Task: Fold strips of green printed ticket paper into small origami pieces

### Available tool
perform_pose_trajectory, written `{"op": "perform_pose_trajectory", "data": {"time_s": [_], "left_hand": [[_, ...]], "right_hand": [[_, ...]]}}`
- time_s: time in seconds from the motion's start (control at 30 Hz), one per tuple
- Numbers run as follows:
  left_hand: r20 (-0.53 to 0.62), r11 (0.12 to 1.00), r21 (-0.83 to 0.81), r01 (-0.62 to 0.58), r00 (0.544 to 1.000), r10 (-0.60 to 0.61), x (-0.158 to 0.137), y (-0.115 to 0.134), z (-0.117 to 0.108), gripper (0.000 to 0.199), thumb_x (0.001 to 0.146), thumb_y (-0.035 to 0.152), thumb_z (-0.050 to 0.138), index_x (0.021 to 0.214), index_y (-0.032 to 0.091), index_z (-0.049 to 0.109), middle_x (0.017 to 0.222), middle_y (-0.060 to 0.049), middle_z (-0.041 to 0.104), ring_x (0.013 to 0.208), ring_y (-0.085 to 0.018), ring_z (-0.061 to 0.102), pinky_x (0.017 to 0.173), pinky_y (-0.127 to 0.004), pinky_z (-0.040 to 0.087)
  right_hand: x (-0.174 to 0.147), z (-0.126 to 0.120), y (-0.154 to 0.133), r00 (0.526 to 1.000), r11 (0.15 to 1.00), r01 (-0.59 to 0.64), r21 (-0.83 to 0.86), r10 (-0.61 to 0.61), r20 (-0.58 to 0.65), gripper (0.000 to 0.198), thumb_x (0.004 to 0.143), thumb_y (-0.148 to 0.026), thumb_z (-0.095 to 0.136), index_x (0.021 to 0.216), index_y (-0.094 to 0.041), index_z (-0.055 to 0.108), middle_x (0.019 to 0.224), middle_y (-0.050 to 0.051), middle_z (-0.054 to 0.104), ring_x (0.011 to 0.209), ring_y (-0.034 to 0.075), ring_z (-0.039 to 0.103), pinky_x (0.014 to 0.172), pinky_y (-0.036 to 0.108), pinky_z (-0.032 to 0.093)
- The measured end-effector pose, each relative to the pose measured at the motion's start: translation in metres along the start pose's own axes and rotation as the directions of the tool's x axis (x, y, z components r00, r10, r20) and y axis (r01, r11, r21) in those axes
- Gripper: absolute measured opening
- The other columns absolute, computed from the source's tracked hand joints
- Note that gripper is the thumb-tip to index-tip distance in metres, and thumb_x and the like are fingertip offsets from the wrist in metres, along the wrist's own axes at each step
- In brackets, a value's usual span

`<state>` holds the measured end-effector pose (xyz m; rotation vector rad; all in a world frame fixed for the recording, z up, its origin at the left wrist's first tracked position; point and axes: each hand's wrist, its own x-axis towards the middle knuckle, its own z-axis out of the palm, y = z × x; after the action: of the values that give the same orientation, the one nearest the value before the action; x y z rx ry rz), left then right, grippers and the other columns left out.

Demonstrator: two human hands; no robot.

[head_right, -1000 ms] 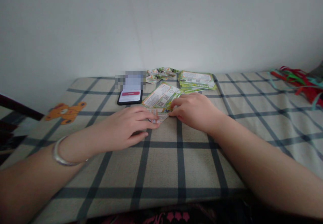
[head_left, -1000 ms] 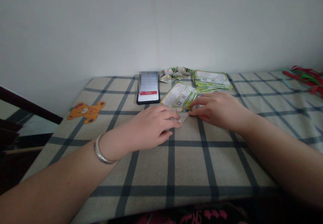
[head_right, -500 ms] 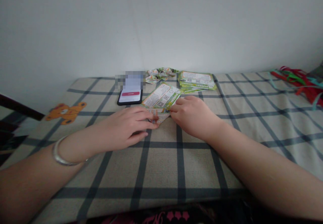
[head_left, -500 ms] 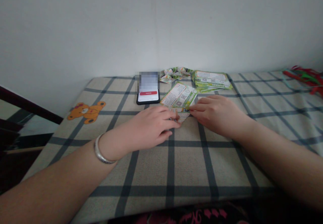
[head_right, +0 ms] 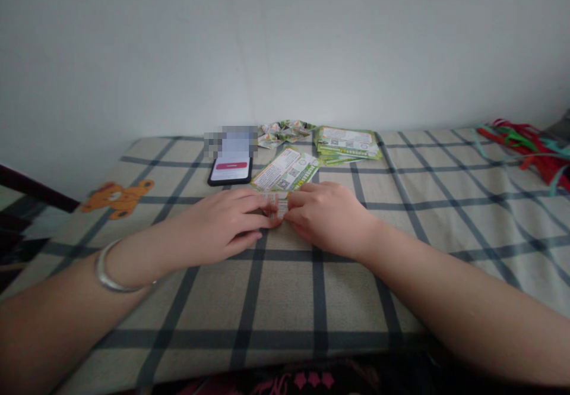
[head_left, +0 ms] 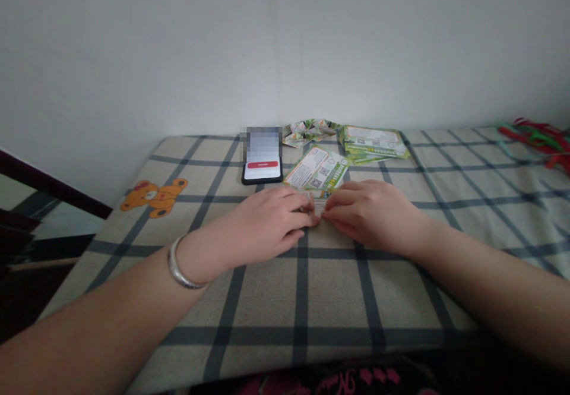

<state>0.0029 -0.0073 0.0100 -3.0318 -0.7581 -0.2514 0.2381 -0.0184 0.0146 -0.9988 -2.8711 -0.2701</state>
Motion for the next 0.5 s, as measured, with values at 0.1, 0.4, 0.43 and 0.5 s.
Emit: {"op": "perform_pose_trajectory", "data": {"time_s": [0.1,0.4,0.43,0.5], "left_hand": [[-0.008,1.0,0.017,0.003,1.0,-0.003,-0.001,0.002,0.0,0.025,0.089,0.022,0.057,0.113,0.025,0.066,0.117,-0.004,0.063,0.11,-0.023,0.056,0.097,-0.044,0.048],[-0.005,0.995,0.093,0.038,0.999,-0.037,-0.003,0.008,0.0,0.026,0.089,0.023,0.057,0.113,0.026,0.066,0.111,-0.005,0.064,0.105,-0.025,0.057,0.091,-0.045,0.049],[-0.01,0.994,0.101,0.036,0.999,-0.035,-0.004,0.009,0.0,0.025,0.089,0.024,0.058,0.112,0.026,0.066,0.111,-0.005,0.064,0.104,-0.025,0.057,0.09,-0.045,0.049],[-0.017,0.993,0.112,0.028,1.0,-0.026,-0.004,0.009,0.0,0.024,0.089,0.024,0.057,0.111,0.025,0.067,0.11,-0.005,0.064,0.103,-0.025,0.057,0.09,-0.045,0.049]], "right_hand": [[0.0,-0.001,0.003,0.999,0.997,-0.051,-0.063,0.05,-0.012,0.021,0.091,-0.022,0.052,0.087,-0.019,0.072,0.087,0.005,0.069,0.082,0.018,0.057,0.067,0.03,0.036],[0.0,-0.005,0.011,0.988,0.974,-0.155,-0.168,0.154,-0.017,0.018,0.086,-0.02,0.057,0.072,-0.018,0.069,0.079,0.003,0.067,0.076,0.019,0.058,0.062,0.031,0.032],[0.0,-0.004,0.011,0.99,0.973,-0.142,-0.18,0.141,-0.021,0.019,0.086,-0.019,0.056,0.072,-0.018,0.068,0.078,0.004,0.067,0.075,0.019,0.057,0.062,0.032,0.032],[-0.001,-0.002,0.012,0.994,0.975,-0.104,-0.194,0.097,-0.046,0.023,0.088,-0.018,0.053,0.072,-0.017,0.068,0.078,0.005,0.067,0.075,0.019,0.056,0.062,0.032,0.032]]}}
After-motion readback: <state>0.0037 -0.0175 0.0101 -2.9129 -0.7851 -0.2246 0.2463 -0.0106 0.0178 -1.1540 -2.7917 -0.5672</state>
